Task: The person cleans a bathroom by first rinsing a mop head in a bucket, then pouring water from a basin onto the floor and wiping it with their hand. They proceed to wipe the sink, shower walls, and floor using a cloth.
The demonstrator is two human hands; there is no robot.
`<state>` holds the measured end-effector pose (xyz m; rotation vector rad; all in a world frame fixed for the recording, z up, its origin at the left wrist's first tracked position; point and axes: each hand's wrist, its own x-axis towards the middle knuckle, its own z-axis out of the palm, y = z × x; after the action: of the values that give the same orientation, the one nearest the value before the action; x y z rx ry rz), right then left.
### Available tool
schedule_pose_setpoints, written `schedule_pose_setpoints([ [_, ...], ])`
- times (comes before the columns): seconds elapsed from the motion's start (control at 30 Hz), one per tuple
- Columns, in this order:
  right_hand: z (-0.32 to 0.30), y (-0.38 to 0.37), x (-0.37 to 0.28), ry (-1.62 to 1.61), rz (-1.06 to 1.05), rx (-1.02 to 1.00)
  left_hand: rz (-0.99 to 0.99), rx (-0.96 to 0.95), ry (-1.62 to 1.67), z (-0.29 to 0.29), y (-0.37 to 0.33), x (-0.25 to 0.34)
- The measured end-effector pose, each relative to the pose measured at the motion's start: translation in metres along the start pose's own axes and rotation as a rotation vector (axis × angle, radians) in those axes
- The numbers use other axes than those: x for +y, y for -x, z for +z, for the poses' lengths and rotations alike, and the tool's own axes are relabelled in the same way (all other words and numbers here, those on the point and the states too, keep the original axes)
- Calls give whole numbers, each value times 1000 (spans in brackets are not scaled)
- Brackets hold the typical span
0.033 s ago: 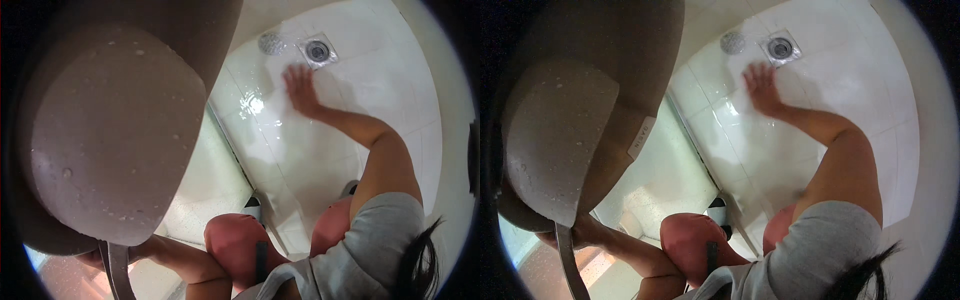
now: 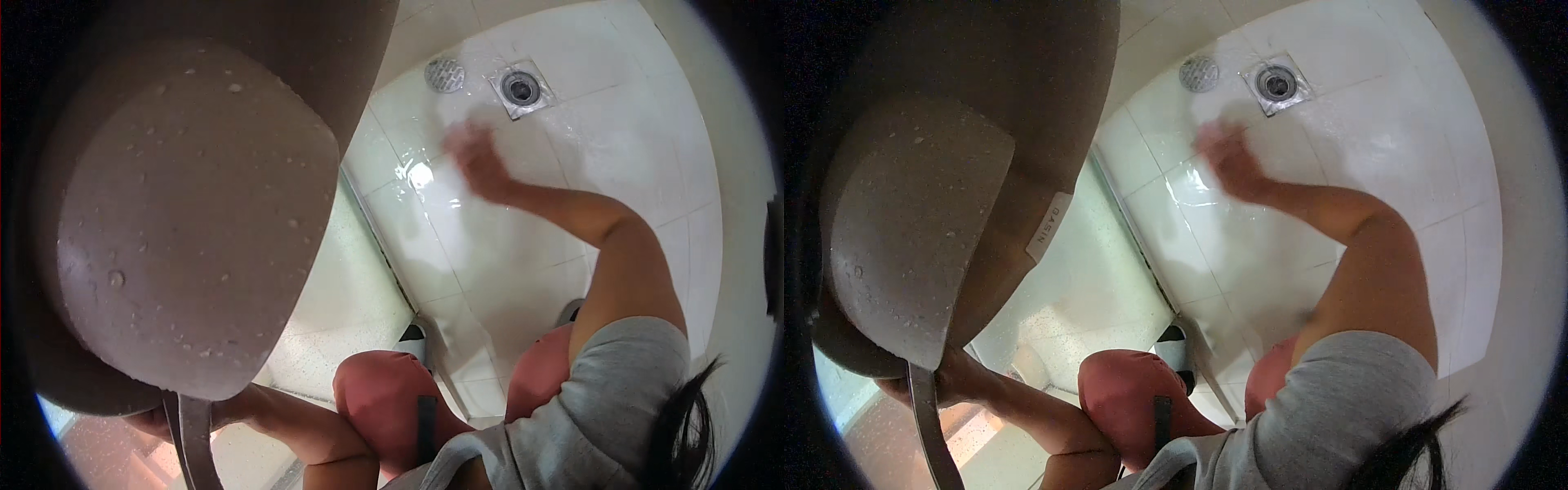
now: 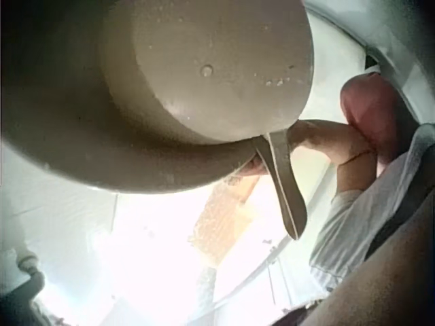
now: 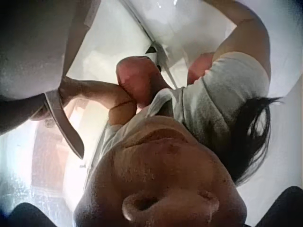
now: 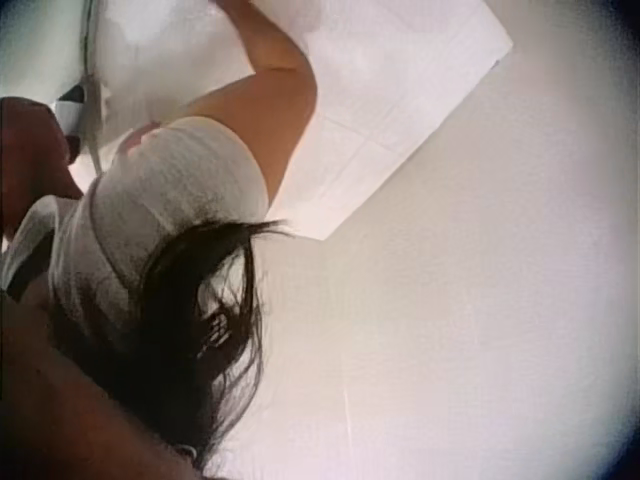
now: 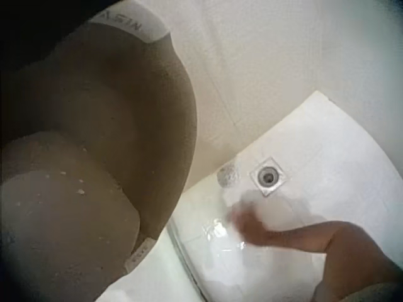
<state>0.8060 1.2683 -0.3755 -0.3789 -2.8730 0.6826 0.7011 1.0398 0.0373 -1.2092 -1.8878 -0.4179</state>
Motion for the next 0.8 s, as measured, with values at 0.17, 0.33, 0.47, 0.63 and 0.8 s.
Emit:
schedule_pose_setpoints([
  [0.17, 95, -44, -84, -28, -509, -50, 1, 15, 32, -3, 0, 4],
  [0.33, 96, -138, -78, 130, -299, 109, -3, -5, -4, -4, 10, 15],
  [0.47, 44, -170, -19, 273, -184, -11, -22, -4, -24, -13, 16, 13],
  [0.63, -1, -133, 31, 366, -14, 67, -22, 10, -49, -16, 11, 12],
  [0.8, -12, -111, 78, 452, 94, 84, -9, 20, -41, -10, 7, 12],
])
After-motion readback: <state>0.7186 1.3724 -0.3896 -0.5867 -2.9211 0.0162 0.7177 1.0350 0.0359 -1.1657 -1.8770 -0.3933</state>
